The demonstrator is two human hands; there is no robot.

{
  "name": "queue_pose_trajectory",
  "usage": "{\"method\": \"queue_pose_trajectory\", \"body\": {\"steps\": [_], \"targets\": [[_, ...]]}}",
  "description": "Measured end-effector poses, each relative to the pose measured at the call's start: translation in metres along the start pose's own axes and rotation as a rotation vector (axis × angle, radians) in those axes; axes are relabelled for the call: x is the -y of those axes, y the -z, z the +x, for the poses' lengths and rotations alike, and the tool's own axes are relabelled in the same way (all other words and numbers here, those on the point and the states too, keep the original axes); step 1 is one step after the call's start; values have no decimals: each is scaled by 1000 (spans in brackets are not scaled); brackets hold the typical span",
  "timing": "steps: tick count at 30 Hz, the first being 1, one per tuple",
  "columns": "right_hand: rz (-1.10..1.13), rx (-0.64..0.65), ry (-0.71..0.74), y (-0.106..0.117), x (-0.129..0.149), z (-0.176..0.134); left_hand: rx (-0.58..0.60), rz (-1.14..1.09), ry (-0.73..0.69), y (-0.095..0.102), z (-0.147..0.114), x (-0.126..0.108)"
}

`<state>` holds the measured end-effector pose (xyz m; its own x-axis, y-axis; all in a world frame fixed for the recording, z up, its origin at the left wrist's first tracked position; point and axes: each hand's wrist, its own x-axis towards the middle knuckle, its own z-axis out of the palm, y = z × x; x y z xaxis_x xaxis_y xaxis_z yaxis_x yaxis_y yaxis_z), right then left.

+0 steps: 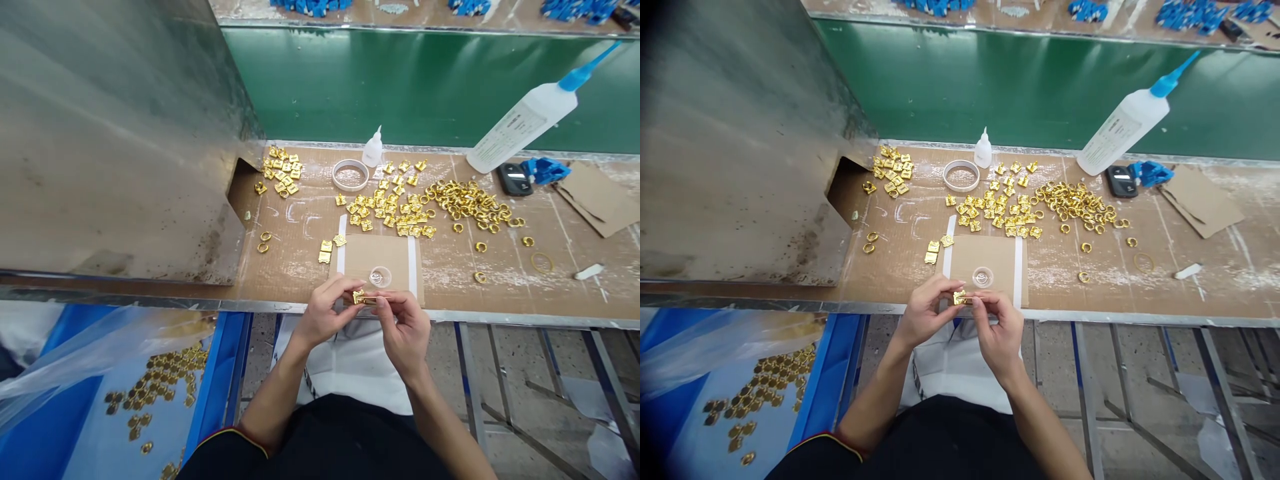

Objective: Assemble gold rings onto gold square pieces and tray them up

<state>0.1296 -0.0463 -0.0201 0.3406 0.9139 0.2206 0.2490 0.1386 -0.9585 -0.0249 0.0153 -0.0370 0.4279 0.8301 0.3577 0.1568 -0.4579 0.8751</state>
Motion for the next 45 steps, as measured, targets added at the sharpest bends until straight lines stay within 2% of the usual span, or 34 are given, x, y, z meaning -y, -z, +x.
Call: {"method": "queue_pose_trajectory", "body": {"steps": [23, 33, 45], "targets": [[21, 10, 28, 1, -4, -2, -7, -48, -15, -1, 0, 1], [107, 6, -44, 0, -4, -4, 8, -40, -21, 0, 0, 0], [105, 0, -48, 0, -5, -4, 23, -16, -7, 1, 0, 1]]}}
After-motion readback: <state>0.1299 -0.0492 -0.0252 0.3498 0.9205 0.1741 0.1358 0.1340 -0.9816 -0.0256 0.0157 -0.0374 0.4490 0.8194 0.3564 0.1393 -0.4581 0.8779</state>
